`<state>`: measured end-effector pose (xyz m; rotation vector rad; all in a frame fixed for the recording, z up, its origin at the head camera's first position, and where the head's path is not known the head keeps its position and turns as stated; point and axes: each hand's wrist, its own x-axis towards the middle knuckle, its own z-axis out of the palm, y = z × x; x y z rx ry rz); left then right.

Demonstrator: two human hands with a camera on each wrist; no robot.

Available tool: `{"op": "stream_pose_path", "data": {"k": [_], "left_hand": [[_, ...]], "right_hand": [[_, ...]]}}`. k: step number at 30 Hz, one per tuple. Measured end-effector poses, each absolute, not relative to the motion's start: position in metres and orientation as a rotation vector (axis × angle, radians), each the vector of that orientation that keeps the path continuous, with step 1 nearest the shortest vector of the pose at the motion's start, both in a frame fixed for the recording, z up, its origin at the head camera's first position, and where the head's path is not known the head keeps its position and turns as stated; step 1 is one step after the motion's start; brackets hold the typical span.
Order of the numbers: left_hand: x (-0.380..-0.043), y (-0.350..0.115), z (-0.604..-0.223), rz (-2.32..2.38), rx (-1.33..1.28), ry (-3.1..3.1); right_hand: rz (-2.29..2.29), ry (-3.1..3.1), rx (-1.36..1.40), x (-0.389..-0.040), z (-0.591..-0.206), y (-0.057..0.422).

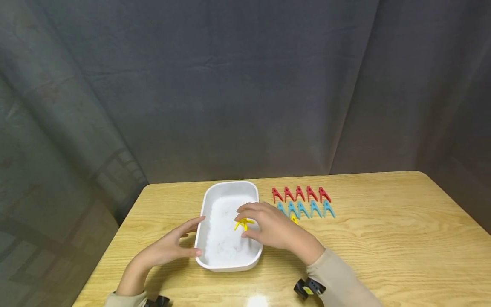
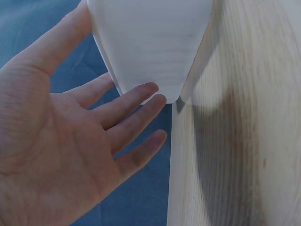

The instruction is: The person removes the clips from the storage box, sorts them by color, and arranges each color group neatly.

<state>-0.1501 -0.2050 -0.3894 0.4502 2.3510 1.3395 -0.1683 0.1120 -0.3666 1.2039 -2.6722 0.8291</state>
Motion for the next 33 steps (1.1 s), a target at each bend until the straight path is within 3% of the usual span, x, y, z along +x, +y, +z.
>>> {"op": "stream_pose_path", "data": {"k": [14, 33], "left_hand": [[-0.147, -0.208, -0.391, 1.338, 0.444, 2.360], [-0.143, -0.210, -0.390, 1.396, 0.483, 2.303]], "right_hand": [[0.914, -2.753, 1.067, -0.145, -0.369, 0.156], [0.982, -2.772, 0.867, -0.146, -0.384, 0.214]]}}
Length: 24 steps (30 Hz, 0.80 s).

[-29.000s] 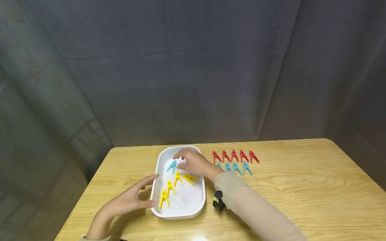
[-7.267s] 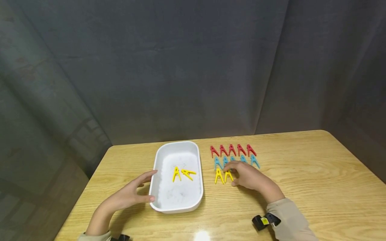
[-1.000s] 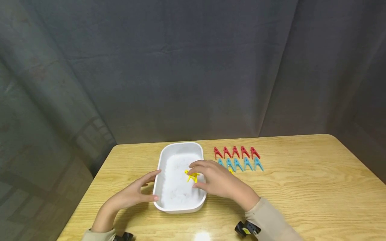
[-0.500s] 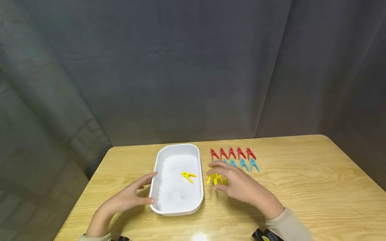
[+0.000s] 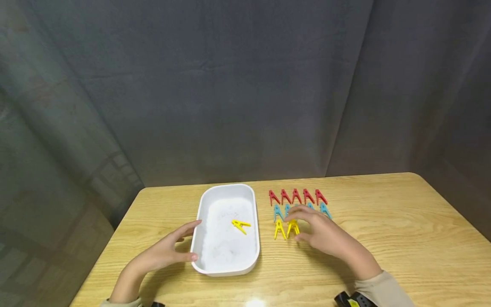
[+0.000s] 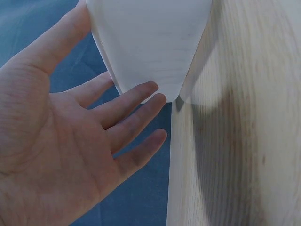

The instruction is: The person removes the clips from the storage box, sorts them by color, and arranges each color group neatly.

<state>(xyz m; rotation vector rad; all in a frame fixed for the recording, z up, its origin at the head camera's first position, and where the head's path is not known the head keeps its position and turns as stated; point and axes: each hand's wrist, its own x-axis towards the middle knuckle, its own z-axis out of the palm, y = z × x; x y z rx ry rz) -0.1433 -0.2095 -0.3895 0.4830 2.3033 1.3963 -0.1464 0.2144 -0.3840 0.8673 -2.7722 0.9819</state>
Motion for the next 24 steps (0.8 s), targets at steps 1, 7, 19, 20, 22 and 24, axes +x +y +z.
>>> {"op": "stream_pose_path", "data": {"k": [1, 7, 19, 20, 22, 24], "left_hand": [[-0.143, -0.210, -0.390, 1.395, 0.482, 2.306], [-0.140, -0.210, -0.390, 1.389, 0.486, 2.327], [-0.142, -0.208, -0.388, 1.386, 0.479, 2.324], [-0.142, -0.207, -0.388, 1.387, 0.481, 2.323], [-0.142, -0.207, -0.388, 1.390, 0.484, 2.316], [-0.142, -0.207, -0.388, 1.394, 0.485, 2.312]], "right_hand": [[0.978, -2.777, 0.867, -0.147, -0.385, 0.216], [1.025, -2.826, 0.857, -0.152, -0.391, 0.226], [0.978, -2.857, 0.892, -0.162, -0.405, 0.239], [0.970, -2.873, 0.882, -0.162, -0.405, 0.240], [0.967, -2.906, 0.874, -0.163, -0.407, 0.240], [0.971, -2.925, 0.887, -0.165, -0.409, 0.240]]}}
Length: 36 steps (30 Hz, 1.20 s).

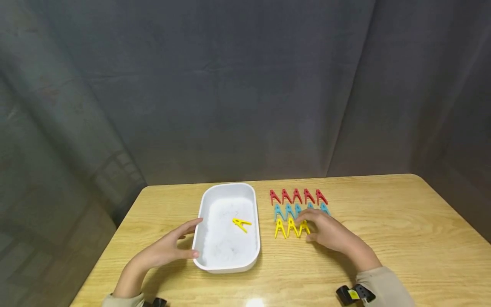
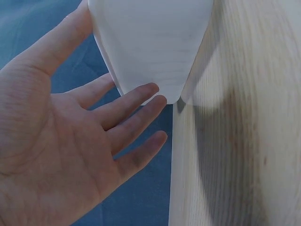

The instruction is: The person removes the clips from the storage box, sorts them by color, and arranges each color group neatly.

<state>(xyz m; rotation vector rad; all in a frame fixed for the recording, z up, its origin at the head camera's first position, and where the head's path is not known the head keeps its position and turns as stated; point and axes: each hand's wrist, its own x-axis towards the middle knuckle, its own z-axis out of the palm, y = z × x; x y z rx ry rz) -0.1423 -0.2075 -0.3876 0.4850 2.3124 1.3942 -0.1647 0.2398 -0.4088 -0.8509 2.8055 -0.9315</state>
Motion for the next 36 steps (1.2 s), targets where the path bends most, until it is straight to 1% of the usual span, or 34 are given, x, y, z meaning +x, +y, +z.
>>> {"op": "stream_pose_path", "data": {"k": [14, 30, 36], "left_hand": [[-0.144, -0.210, -0.390, 1.379, 0.482, 2.317], [-0.145, -0.208, -0.392, 1.355, 0.468, 2.346], [-0.145, -0.208, -0.394, 1.354, 0.452, 2.344]], "right_hand": [[-0.872, 2.809, -0.807, -0.168, -0.416, 0.240], [-0.988, 2.853, -0.776, -0.159, -0.398, 0.235], [-1.009, 2.924, -0.856, -0.156, -0.393, 0.224]]}}
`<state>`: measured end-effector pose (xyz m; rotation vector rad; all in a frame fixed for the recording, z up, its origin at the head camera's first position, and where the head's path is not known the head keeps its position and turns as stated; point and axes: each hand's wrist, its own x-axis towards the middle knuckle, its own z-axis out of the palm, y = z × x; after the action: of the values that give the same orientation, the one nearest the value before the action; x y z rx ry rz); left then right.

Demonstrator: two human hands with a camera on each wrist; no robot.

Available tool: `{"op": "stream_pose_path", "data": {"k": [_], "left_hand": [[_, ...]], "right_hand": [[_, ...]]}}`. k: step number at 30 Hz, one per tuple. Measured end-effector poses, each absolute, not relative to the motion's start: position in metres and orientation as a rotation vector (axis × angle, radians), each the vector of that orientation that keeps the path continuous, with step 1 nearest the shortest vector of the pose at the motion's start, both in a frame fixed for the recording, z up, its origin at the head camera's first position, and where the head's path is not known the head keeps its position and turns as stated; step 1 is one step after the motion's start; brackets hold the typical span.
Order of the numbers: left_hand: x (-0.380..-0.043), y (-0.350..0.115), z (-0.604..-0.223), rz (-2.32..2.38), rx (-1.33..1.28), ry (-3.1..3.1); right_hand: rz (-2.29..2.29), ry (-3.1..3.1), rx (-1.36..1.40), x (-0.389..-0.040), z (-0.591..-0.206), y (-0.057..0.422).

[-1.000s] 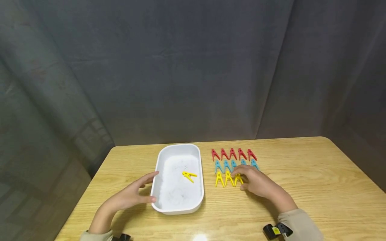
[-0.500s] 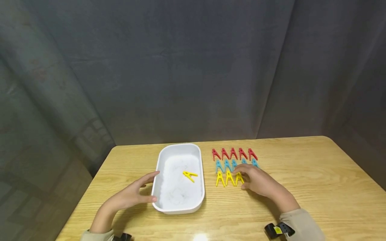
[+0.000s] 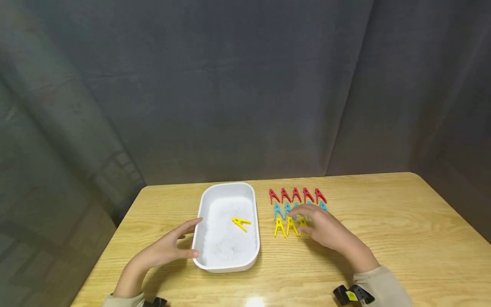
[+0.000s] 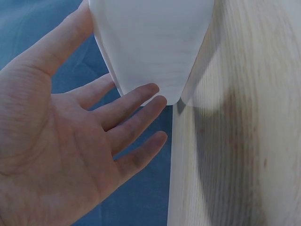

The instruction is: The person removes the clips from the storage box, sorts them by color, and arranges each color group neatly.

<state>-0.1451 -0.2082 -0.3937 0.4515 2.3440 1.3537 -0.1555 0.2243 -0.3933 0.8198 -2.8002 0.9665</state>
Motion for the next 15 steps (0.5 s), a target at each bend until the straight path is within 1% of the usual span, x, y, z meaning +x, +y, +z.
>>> {"op": "stream_pose_path", "data": {"k": [8, 15], "left_hand": [[-0.142, -0.210, -0.391, 1.352, 0.455, 2.344], [-0.143, -0.209, -0.392, 1.355, 0.462, 2.339]], "right_hand": [[0.995, -2.673, 0.888, -0.159, -0.387, 0.197], [1.056, -2.658, 1.019, -0.173, -0.375, 0.171]]}}
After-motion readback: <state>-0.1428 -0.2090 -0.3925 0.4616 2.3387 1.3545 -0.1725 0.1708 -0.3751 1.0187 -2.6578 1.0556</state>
